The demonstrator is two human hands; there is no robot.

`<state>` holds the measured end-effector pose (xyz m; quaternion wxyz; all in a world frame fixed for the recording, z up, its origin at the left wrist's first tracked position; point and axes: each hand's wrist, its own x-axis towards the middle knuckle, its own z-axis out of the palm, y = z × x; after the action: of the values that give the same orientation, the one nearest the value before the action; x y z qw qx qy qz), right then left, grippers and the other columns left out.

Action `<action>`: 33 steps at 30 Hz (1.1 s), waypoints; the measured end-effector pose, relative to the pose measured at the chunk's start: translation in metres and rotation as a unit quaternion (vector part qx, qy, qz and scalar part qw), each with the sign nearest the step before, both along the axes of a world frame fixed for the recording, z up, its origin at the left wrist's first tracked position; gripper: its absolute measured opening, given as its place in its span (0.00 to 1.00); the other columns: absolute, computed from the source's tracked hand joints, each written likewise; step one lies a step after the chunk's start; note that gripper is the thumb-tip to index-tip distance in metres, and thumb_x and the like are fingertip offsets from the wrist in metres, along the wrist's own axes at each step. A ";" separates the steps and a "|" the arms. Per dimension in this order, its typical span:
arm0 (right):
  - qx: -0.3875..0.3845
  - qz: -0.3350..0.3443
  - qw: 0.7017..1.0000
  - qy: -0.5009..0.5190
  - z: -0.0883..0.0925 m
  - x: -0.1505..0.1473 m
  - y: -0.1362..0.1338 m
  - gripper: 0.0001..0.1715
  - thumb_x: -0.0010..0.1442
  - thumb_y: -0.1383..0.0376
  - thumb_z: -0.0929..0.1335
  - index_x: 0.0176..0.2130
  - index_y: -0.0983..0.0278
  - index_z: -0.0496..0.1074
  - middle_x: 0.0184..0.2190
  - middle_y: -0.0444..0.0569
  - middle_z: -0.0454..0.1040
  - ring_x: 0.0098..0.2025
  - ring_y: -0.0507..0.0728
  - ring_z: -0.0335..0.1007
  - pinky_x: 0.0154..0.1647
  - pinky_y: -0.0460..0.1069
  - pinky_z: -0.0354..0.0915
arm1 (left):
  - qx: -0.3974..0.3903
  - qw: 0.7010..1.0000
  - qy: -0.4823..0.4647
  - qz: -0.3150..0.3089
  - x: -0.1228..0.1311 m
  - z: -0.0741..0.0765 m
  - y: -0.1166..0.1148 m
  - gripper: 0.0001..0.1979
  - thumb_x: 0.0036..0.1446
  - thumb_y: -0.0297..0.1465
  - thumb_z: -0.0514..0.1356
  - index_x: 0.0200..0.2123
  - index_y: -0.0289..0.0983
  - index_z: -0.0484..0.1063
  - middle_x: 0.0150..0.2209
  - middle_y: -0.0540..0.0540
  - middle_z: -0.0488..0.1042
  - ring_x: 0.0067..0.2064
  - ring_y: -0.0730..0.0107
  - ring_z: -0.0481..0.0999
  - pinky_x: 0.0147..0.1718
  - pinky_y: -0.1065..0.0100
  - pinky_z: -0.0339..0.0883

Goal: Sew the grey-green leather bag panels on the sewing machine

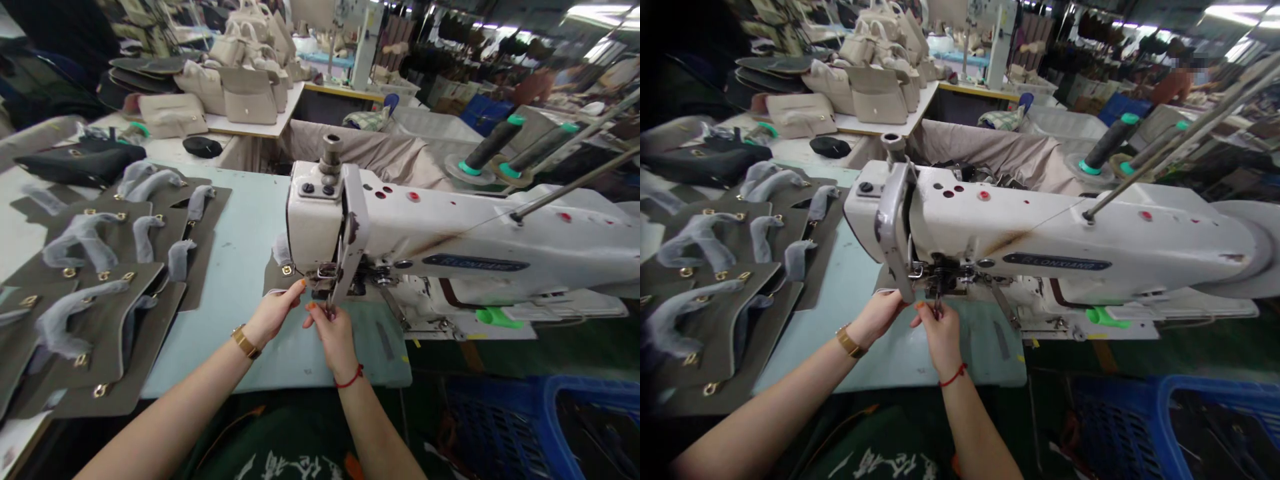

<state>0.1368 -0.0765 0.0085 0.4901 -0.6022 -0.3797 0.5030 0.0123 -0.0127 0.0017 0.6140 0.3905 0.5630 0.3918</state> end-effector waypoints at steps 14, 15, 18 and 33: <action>0.001 -0.005 0.999 0.036 -0.005 0.007 -0.012 0.20 0.57 0.53 0.68 0.24 0.65 0.72 0.15 0.40 0.62 0.16 0.48 0.48 0.18 0.46 0.47 | 0.008 0.988 0.061 0.142 0.041 0.005 -0.034 0.25 0.53 0.51 0.56 0.29 0.34 0.77 0.27 0.44 0.78 0.32 0.62 0.75 0.31 0.68 0.66; 0.002 -0.005 0.999 0.045 -0.006 0.007 -0.012 0.20 0.57 0.53 0.68 0.23 0.65 0.71 0.15 0.39 0.60 0.16 0.47 0.46 0.18 0.45 0.46 | -0.005 0.987 0.070 0.144 0.043 0.005 -0.036 0.25 0.53 0.52 0.55 0.28 0.35 0.77 0.24 0.45 0.77 0.30 0.63 0.75 0.30 0.68 0.65; 0.009 -0.017 0.999 0.045 -0.007 0.005 -0.014 0.20 0.58 0.53 0.67 0.24 0.65 0.70 0.15 0.39 0.60 0.16 0.48 0.47 0.18 0.45 0.47 | -0.029 0.987 0.083 0.136 0.050 0.009 -0.039 0.26 0.55 0.52 0.52 0.30 0.36 0.77 0.20 0.48 0.74 0.26 0.64 0.74 0.27 0.68 0.65; 0.008 -0.129 0.991 -0.015 -0.014 -0.035 0.015 0.25 0.58 0.48 0.65 0.24 0.66 0.71 0.17 0.43 0.65 0.21 0.51 0.56 0.22 0.45 0.54 | 0.345 0.901 0.263 -0.026 -0.072 -0.041 -0.034 0.22 0.65 0.42 0.47 0.58 0.38 0.61 0.60 0.39 0.60 0.62 0.54 0.58 0.61 0.51 0.51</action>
<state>0.1016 -0.0611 -0.0057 0.5500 -0.6498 -0.3101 0.4232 -0.0600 -0.0471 -0.0393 0.2809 0.6813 0.5230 0.4282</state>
